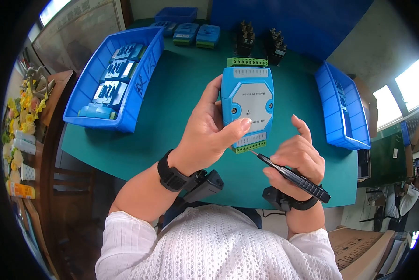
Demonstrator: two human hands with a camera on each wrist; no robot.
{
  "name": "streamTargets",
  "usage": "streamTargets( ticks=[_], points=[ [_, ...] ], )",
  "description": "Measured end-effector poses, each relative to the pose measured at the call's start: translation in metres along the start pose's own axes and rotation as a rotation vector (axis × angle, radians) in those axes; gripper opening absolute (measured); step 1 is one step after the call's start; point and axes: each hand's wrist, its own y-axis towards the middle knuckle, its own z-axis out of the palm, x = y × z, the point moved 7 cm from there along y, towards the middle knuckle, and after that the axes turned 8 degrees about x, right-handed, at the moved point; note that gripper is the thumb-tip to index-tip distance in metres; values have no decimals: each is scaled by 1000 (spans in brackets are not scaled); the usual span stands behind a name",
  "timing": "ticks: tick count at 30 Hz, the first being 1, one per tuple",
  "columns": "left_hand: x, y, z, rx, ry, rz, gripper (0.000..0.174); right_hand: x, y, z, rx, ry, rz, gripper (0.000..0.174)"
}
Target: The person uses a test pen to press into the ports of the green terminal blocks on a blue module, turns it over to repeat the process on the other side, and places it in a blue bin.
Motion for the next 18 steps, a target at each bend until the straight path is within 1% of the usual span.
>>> streamTargets(
  ticks=[5,11,18],
  points=[
    [0,0,-1,1,23,21,67,0,1,2,12,-14,11,23],
    [2,0,-1,1,31,1,67,1,1,4,29,-32,12,22],
    [1,1,0,-3,22,4,67,1,0,3,3,-6,1,20]
  ],
)
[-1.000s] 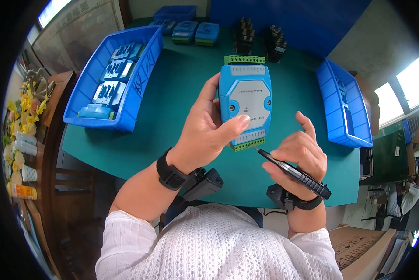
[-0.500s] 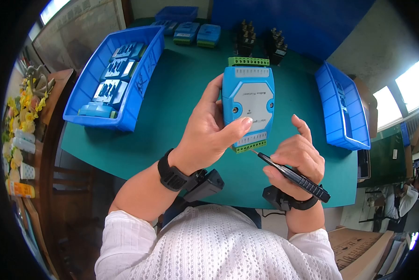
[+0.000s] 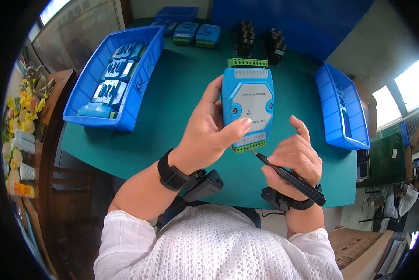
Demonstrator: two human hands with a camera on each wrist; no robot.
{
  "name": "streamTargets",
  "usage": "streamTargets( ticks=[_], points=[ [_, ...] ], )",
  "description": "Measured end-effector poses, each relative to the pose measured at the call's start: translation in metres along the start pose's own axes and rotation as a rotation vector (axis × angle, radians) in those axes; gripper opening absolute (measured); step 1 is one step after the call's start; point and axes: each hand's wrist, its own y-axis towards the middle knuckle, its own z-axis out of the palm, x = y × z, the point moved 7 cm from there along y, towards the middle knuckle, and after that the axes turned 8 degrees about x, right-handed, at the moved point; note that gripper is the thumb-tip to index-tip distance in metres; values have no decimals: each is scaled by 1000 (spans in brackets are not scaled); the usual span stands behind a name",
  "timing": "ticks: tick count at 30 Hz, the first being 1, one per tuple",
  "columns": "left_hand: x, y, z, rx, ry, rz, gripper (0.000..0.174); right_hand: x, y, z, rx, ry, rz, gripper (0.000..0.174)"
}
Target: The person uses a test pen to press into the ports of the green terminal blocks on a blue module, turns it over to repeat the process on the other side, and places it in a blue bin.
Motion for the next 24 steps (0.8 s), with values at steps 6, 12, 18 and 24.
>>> streamTargets(
  ticks=[6,12,18,24],
  points=[
    [1,0,-3,-6,-6,-15,66,2,1,0,-24,39,-40,19],
    [2,0,-5,-27,-53,-39,65,-3,-2,2,-35,81,-19,19],
    [1,-1,-2,-15,-29,-8,67,-3,0,6,-13,78,-6,18],
    [1,-1,-2,-11,44,47,71,-6,-2,5,-68,60,33,17]
  ],
)
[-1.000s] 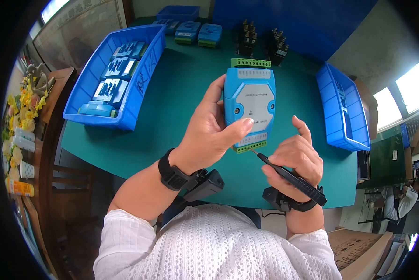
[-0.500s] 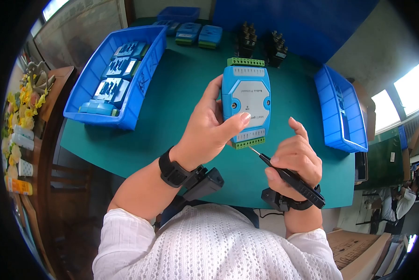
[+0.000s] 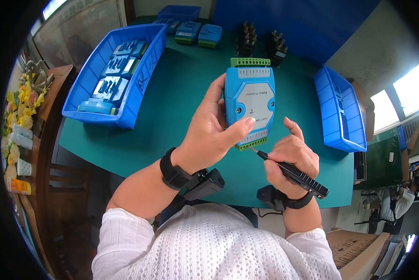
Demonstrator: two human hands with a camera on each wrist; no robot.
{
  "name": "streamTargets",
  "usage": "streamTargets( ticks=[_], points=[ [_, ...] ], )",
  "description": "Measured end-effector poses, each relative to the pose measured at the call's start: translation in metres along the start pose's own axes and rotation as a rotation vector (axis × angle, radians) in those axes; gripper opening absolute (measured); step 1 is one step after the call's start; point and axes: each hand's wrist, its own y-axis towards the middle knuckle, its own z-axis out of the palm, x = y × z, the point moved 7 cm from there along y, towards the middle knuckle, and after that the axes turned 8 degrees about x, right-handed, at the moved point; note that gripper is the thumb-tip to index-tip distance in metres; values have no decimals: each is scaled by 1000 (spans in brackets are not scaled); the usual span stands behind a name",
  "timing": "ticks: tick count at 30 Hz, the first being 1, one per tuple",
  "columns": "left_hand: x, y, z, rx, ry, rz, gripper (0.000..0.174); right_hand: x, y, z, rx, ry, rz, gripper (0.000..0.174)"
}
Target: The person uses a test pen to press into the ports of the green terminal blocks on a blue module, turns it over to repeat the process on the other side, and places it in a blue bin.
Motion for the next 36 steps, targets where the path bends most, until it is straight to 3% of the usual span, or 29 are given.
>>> streamTargets(
  ticks=[14,20,36],
  points=[
    [6,-1,5,17,0,25,76,-6,-5,-7,-60,5,33,27],
    [5,0,2,11,21,25,75,-1,-6,-6,-64,62,-38,28],
    [5,-2,3,4,3,37,74,-2,-5,-1,-31,7,6,27]
  ],
)
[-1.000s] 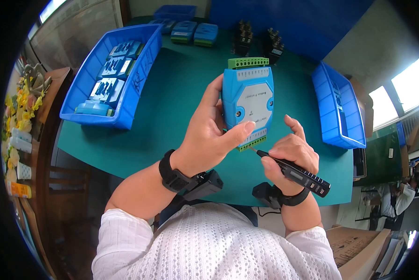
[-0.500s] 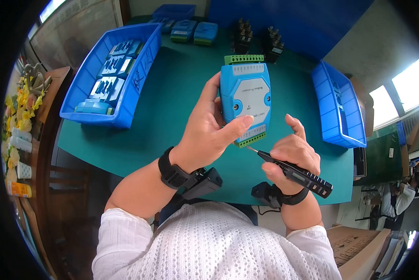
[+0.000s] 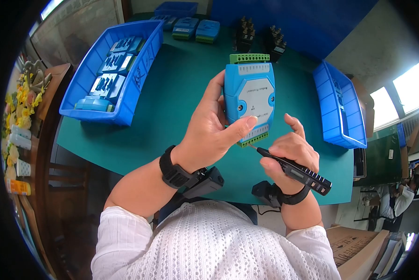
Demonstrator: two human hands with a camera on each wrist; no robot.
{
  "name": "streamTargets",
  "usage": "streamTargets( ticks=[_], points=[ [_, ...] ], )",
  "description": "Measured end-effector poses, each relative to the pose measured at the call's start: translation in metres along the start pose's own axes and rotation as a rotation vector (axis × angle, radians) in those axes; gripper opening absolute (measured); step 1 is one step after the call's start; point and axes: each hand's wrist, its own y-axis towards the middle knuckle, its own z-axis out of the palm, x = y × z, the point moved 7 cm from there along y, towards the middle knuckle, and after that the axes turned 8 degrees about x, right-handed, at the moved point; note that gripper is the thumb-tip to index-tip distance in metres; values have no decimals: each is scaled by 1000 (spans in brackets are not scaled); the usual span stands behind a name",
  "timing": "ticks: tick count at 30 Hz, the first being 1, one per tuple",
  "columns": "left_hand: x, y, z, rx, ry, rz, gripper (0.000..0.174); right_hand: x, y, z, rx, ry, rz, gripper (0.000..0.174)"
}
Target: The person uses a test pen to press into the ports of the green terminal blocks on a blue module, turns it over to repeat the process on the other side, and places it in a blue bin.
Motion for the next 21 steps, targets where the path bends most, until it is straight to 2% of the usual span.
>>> streamTargets(
  ticks=[14,21],
  points=[
    [0,1,-5,-50,-2,6,75,5,4,5,72,-52,-38,25],
    [-3,-1,0,-24,20,44,78,-6,1,1,4,66,89,18]
  ],
)
